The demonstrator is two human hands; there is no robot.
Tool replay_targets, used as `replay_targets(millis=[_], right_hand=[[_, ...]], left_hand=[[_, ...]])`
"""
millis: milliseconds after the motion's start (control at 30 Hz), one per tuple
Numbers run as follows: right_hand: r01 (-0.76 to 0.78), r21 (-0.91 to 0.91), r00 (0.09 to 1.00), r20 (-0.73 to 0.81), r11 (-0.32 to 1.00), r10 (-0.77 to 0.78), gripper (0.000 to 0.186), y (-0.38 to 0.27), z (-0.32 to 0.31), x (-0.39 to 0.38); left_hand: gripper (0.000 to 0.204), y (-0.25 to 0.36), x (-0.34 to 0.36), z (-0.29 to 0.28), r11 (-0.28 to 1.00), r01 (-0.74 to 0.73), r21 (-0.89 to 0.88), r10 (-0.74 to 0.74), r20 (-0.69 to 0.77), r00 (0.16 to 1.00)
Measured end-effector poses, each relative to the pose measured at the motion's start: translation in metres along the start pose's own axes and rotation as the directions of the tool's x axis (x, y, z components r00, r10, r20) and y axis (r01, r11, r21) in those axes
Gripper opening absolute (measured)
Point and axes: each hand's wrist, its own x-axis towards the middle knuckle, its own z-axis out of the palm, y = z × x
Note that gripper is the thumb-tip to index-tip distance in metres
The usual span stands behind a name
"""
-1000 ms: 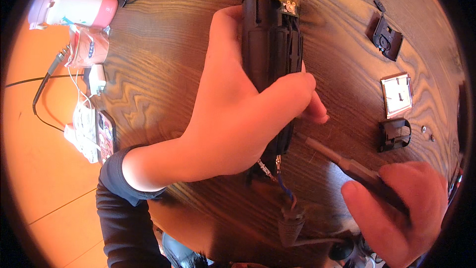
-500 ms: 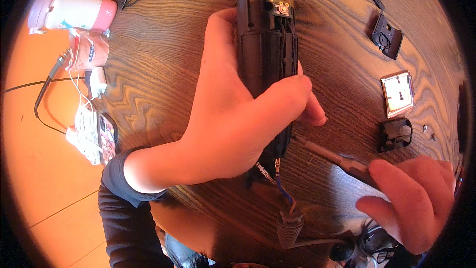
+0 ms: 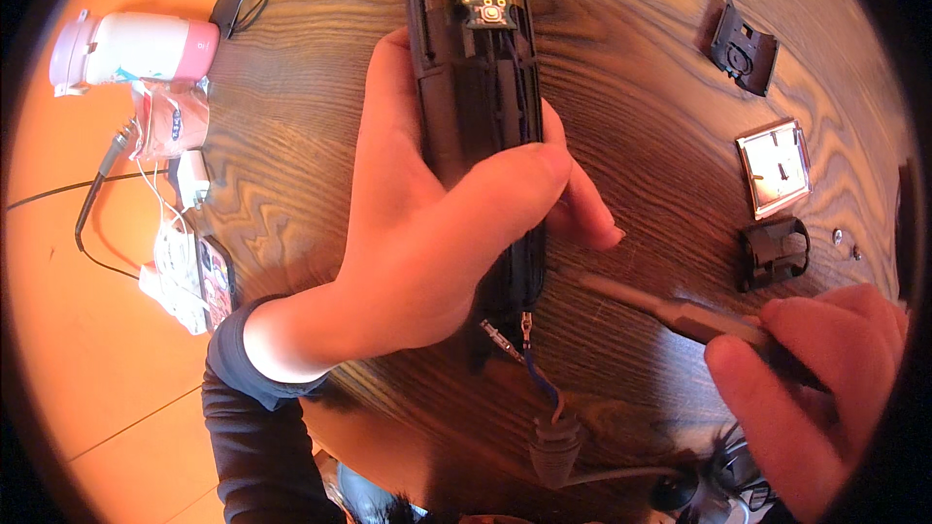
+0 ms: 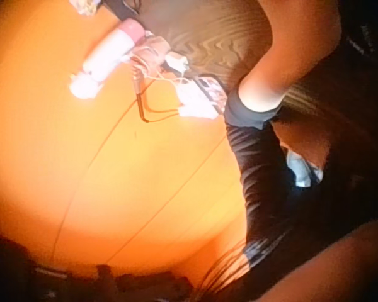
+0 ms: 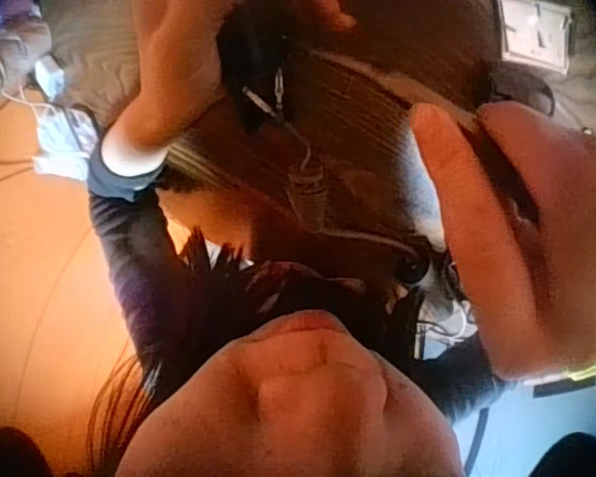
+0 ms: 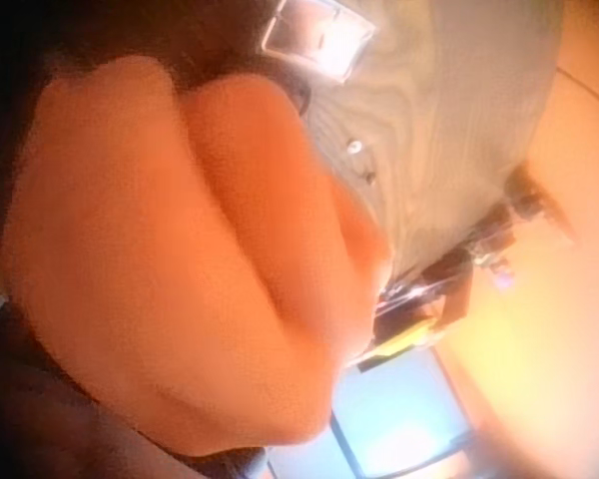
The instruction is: The person disassembles a hair dryer, removes the battery cover and internal components, then reassembles the device by reconnecting wires and securing the casing. The person uses a screwdriver to remove and replace screws and handles the battery and internal parts during the process.
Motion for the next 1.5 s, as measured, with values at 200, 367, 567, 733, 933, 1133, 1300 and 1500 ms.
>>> replay_targets(millis=[200,367,567,733,933,1133,1300,1500], right_hand=[[0.015,0.007,1.0,0.0,1.0,-0.015,0.033,0.002,0.002,0.0],[0.026,0.014,1.0,0.005,1.0,-0.027,0.031,0.003,-0.002,-0.005],[0.031,0.149,0.999,0.009,0.988,-0.033,0.03,0.009,-0.027,-0.015],[0.182,0.444,0.827,-0.552,0.877,0.108,0.025,0.02,-0.01,-0.031],[0.294,0.496,0.606,-0.758,0.817,0.242,0.032,0.018,0.008,-0.032],[0.358,0.114,0.502,-0.86,0.927,-0.088,0.033,0.013,0.004,0.01],[0.516,0.272,0.61,-0.782,0.812,-0.127,0.029,0.01,0.014,0.023],[0.464,0.219,0.532,-0.844,0.858,-0.072,0.042,0.008,0.03,0.022]], left_hand=[[0.031,0.0,0.0,0.003,0.999,-0.022,0.042,0.022,-0.003,1.0],[0.03,-0.002,-0.001,-0.001,0.999,-0.037,-0.007,0.037,0.039,0.999],[0.048,-0.015,0.007,-0.002,0.899,-0.033,-0.436,0.14,0.215,0.966],[0.055,-0.014,0.01,-0.007,0.815,0.217,-0.538,-0.014,0.355,0.935],[0.057,-0.012,0.009,-0.008,0.851,0.294,-0.435,-0.098,0.417,0.903],[0.063,-0.011,0.01,-0.007,0.913,0.258,-0.316,-0.127,0.38,0.916],[0.067,-0.012,0.01,-0.008,0.928,0.213,-0.304,-0.086,0.383,0.92],[0.07,-0.013,0.009,-0.005,0.927,0.182,-0.329,-0.057,0.357,0.932]])
